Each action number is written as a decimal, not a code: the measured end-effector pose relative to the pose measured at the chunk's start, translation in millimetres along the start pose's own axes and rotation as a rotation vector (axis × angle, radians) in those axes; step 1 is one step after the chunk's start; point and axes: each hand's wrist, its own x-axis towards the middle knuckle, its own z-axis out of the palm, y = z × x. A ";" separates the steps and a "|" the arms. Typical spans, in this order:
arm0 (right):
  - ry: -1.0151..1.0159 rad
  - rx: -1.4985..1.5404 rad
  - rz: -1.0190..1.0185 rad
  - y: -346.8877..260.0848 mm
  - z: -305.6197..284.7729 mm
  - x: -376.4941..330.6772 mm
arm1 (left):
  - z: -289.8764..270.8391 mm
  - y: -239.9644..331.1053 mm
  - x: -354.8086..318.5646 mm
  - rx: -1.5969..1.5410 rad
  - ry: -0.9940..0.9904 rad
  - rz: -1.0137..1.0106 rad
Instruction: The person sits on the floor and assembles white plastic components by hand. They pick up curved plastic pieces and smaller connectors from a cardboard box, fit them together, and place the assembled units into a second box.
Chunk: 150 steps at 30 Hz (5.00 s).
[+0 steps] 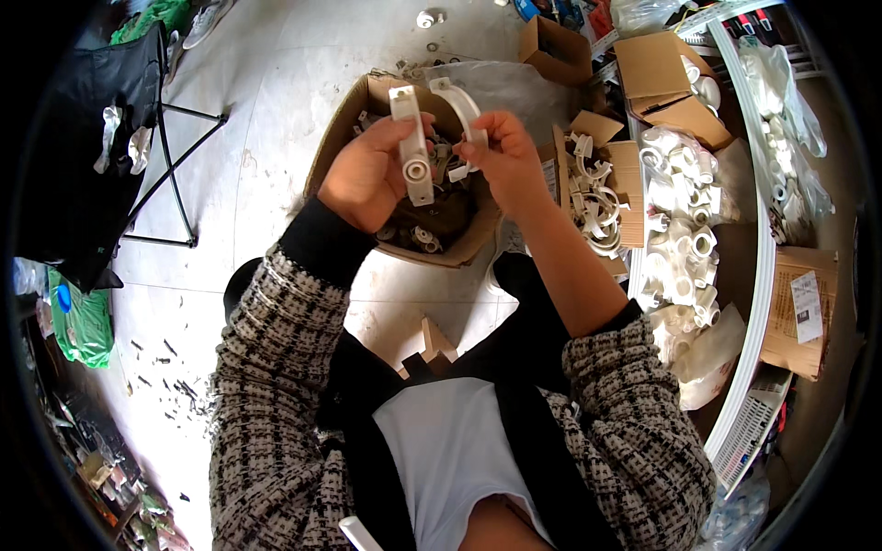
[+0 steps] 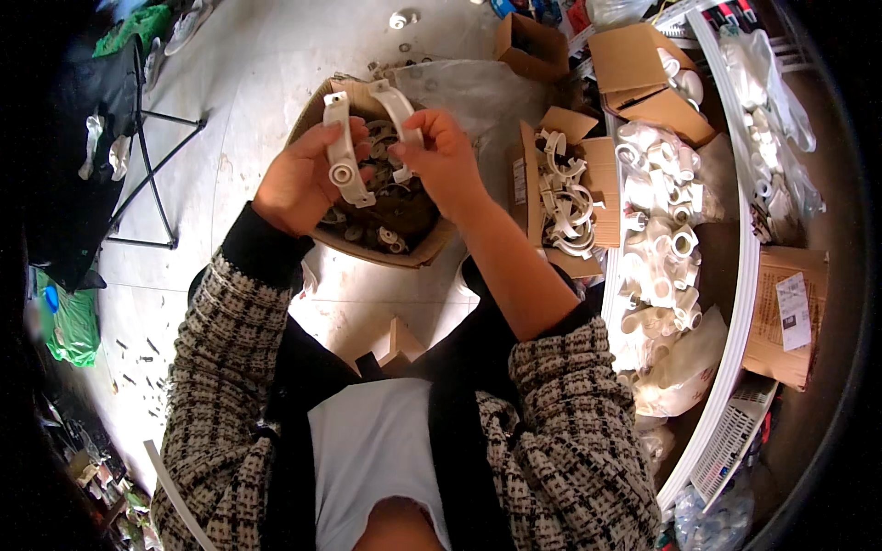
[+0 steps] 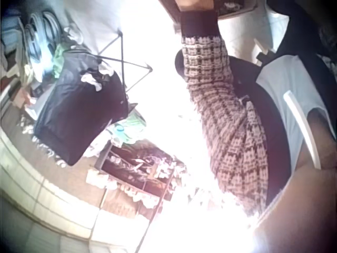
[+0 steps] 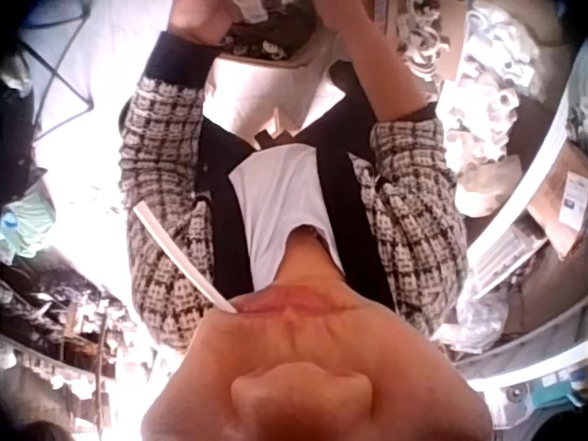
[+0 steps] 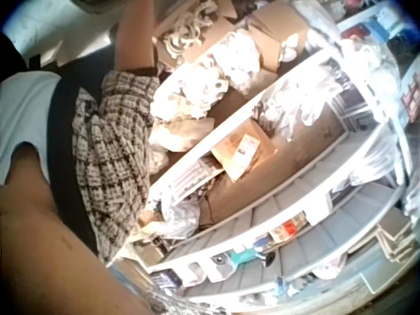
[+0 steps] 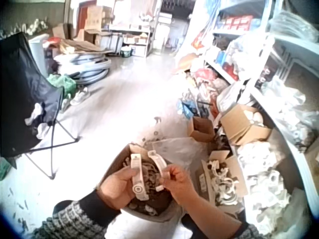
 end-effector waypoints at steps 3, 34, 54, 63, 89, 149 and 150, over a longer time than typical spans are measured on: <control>-0.004 0.020 -0.139 3.1 10.9 -23.5 | 19.2 -7.4 -8.2 -0.015 -0.133 -0.006; 0.274 -0.848 -0.735 -39.7 11.7 -45.9 | 66.4 -9.9 5.2 -0.113 -0.040 0.203; 0.104 0.131 -0.156 -21.7 -1.0 -37.9 | 55.6 -31.2 15.7 0.335 0.020 0.395; 0.165 -0.130 -0.298 -17.3 6.4 -34.0 | 51.9 -23.7 20.3 0.362 0.101 0.390; -0.322 0.291 0.308 -3.1 -10.7 -18.7 | 17.4 -4.0 40.3 -0.025 0.024 0.003; 0.001 0.281 0.028 -7.2 2.9 -25.4 | 32.5 17.9 40.1 -0.544 -0.109 0.014; -0.001 0.246 0.031 -8.0 1.5 -25.7 | 32.5 17.4 40.9 -0.580 -0.115 -0.008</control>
